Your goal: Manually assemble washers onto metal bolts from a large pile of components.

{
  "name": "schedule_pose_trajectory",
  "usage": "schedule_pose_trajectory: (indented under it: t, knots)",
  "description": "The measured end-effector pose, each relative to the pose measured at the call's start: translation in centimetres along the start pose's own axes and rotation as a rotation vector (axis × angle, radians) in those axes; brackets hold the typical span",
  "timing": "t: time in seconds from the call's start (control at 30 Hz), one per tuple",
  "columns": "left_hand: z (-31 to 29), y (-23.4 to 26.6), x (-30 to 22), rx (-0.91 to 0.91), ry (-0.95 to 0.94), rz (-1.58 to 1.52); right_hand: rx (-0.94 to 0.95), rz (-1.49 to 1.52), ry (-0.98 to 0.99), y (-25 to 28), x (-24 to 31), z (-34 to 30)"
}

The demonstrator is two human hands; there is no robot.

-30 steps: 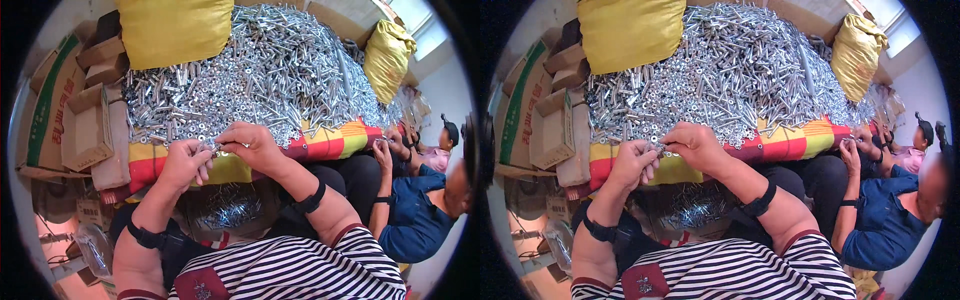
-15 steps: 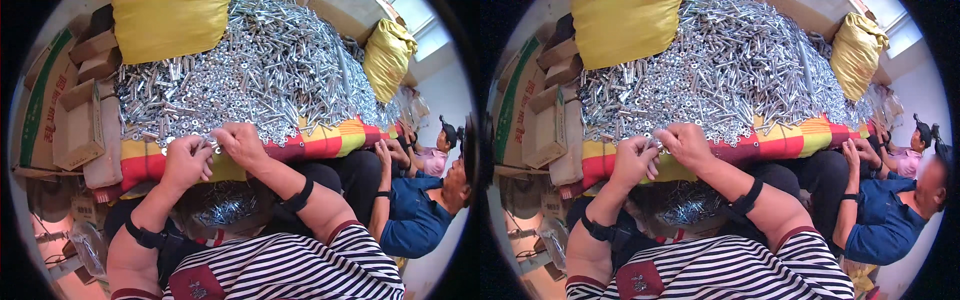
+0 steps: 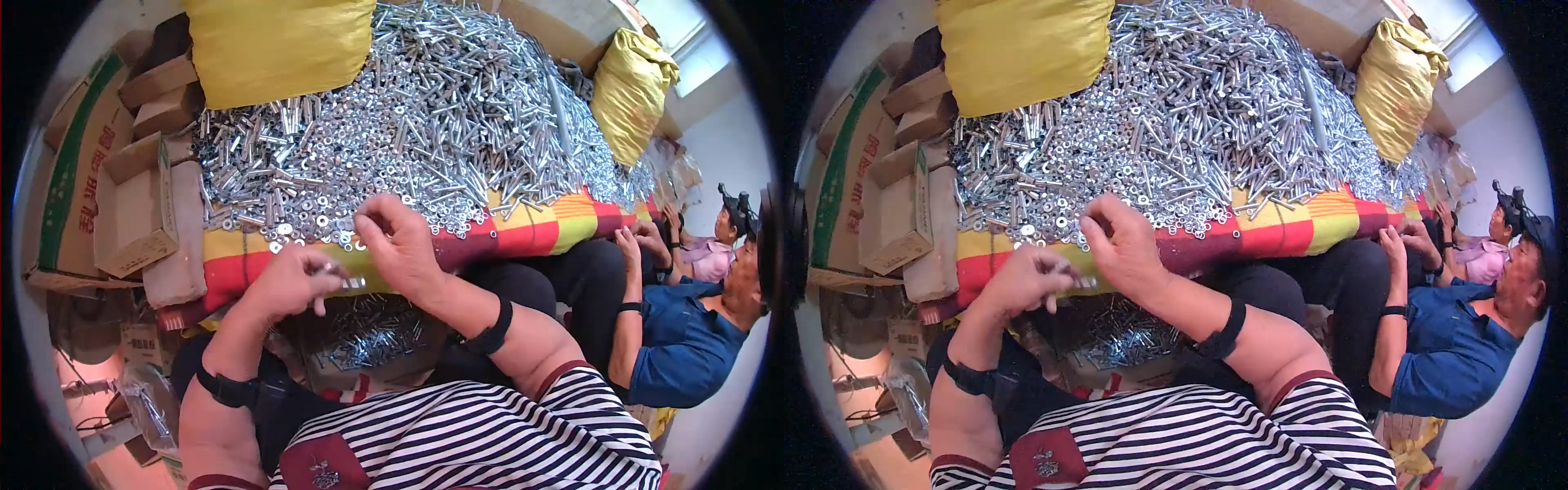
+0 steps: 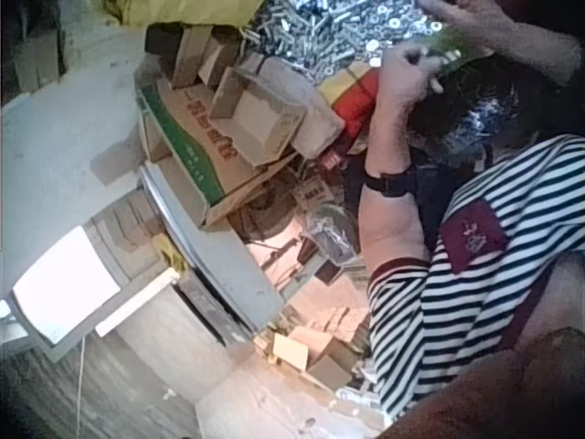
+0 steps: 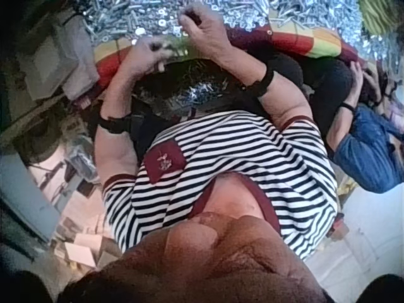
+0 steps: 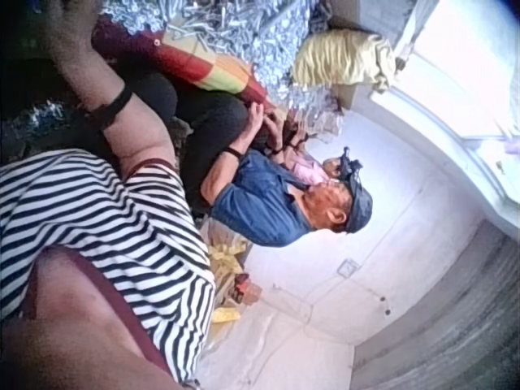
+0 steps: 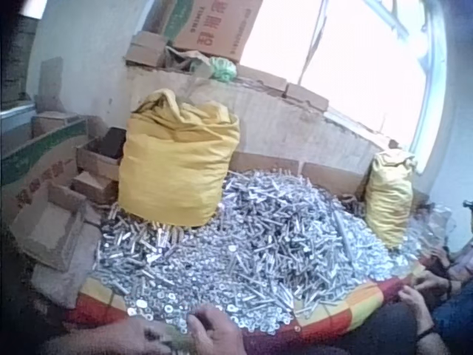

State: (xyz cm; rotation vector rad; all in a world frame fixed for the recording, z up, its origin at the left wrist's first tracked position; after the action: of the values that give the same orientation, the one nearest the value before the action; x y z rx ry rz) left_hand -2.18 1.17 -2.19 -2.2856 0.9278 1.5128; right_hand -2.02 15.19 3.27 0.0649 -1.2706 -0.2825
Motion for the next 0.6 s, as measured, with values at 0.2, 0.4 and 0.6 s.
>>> schedule_pose_trajectory:
  t: [0.2,0.4,0.6]
  knots:
    - [0.7,0.8,2.9,-0.098,0.112,-0.33,0.226,-0.743,0.283,-3.2,-2.5,-0.9]
    - [0.9,2.1,2.9,-0.277,0.214,-0.496,0.317,-0.885,0.161,-3.2,-3.3,-0.6]
    - [2.1,2.0,2.6,-0.322,0.018,-0.237,0.413,-0.938,0.188,-3.1,-2.6,-1.1]
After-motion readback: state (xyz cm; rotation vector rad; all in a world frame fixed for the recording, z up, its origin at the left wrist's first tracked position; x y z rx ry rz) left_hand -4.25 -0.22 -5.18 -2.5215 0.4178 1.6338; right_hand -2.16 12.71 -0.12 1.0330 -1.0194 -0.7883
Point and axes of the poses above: each hand's wrist, its own z-axis towards the middle knuckle, its own y-axis out of the back of the hand, x = y × z, the point moved 8 cm from there along z, towards the middle knuckle, and after that the axes turned 8 degrees about -x, right-handed, at the moved point
